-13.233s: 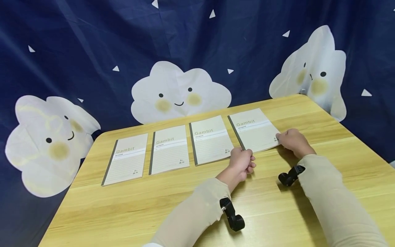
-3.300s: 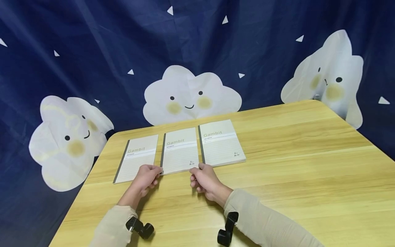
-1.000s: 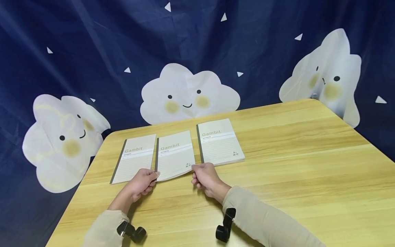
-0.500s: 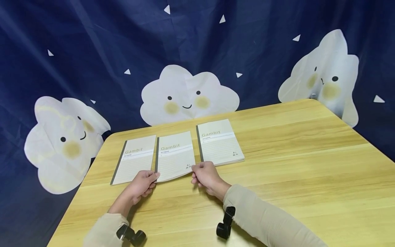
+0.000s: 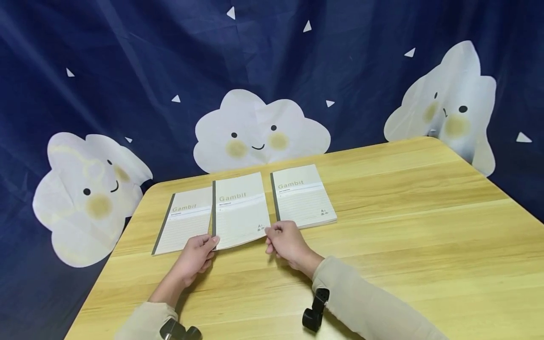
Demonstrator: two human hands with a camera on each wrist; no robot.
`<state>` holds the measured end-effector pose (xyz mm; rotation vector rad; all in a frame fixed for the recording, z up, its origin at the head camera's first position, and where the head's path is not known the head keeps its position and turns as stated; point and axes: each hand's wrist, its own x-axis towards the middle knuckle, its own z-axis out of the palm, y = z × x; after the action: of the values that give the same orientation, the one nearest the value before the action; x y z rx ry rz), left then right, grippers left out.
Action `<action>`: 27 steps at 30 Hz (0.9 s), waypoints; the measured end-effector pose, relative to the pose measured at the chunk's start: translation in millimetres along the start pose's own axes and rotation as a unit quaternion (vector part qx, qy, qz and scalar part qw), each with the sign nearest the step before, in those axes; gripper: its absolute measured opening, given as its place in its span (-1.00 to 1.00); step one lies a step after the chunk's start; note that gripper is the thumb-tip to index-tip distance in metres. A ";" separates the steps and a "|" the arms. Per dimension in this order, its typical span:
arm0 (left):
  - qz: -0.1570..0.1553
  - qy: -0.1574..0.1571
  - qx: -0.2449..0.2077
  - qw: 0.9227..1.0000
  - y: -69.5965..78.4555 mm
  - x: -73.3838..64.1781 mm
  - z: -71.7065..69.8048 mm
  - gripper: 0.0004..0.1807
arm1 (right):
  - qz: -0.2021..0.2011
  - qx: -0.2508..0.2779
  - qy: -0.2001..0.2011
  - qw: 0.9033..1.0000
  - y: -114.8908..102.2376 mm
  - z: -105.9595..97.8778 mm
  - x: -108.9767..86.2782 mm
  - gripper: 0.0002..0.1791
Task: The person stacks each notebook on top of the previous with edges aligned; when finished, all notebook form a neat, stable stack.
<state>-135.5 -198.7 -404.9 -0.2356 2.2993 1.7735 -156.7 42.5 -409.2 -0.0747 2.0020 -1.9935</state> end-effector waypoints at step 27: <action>0.068 -0.058 -0.014 0.996 29.1 41.0 78.3 -0.59 | -0.031 -0.115 0.033 0.992 -23.7 -96.0 -3.7 -0.70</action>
<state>-176.2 -115.0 -408.1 0.0191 2.2577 1.8312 -182.1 135.5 -387.2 -0.1264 2.2920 -1.8139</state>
